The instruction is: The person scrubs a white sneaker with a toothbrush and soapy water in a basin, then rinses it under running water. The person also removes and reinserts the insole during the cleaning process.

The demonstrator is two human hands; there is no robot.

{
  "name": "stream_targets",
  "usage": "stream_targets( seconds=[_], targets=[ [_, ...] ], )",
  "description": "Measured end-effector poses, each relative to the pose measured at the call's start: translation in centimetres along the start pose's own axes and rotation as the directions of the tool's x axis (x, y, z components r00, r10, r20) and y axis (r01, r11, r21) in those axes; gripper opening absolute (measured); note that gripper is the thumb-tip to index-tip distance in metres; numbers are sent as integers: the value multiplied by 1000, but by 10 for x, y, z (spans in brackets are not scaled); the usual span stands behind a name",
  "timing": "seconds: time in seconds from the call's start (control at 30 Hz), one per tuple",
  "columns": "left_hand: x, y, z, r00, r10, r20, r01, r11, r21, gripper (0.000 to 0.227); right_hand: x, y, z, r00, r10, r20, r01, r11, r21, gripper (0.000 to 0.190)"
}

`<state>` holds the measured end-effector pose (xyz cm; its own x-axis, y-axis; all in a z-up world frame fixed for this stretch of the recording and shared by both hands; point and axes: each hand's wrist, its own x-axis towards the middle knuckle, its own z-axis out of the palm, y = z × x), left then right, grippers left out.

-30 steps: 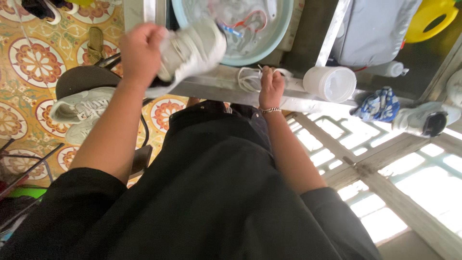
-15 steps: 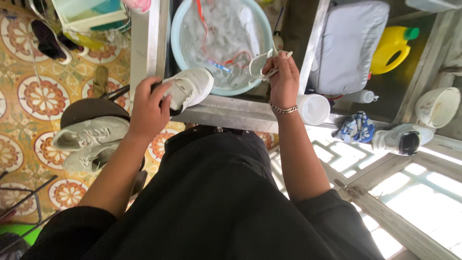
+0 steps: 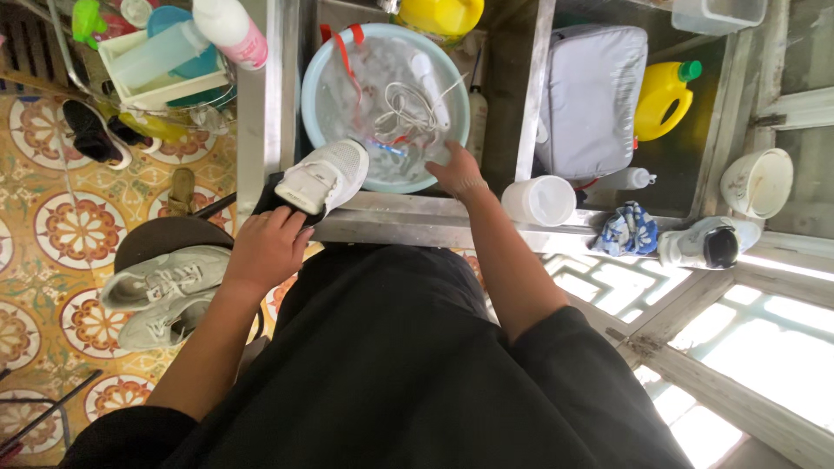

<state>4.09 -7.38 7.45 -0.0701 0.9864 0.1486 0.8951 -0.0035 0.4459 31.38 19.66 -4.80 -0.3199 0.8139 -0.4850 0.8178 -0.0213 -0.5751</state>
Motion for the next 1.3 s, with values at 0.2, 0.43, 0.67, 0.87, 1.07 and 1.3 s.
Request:
stream_targets(
  seconds=[0.2,0.43,0.67,0.87,1.07,1.3],
  targets=[
    [4,-9,-8,961,-181,208,188,982,-10,20,-108,55,10,997,3,-80,38,864,503,27],
    [16,-22,-3,943,-133,306,141,990,-6,38,-177,86,-12,955,191,-227,-48,855,517,21],
    [17,-54,23,832,-122,541,172,984,-44,27,-200,34,-9,949,243,203,-248,171,954,26],
    [28,-74,39,739,-77,669,236,960,-151,30,-199,-14,35,938,-186,293,-314,-98,944,31],
    [44,-78,42,736,-65,674,243,954,-173,33,-216,-55,103,640,-620,453,-704,-237,670,35],
    [42,-79,47,716,-130,686,243,967,-71,39,-191,30,117,768,-43,638,-639,-98,763,29]
  ],
)
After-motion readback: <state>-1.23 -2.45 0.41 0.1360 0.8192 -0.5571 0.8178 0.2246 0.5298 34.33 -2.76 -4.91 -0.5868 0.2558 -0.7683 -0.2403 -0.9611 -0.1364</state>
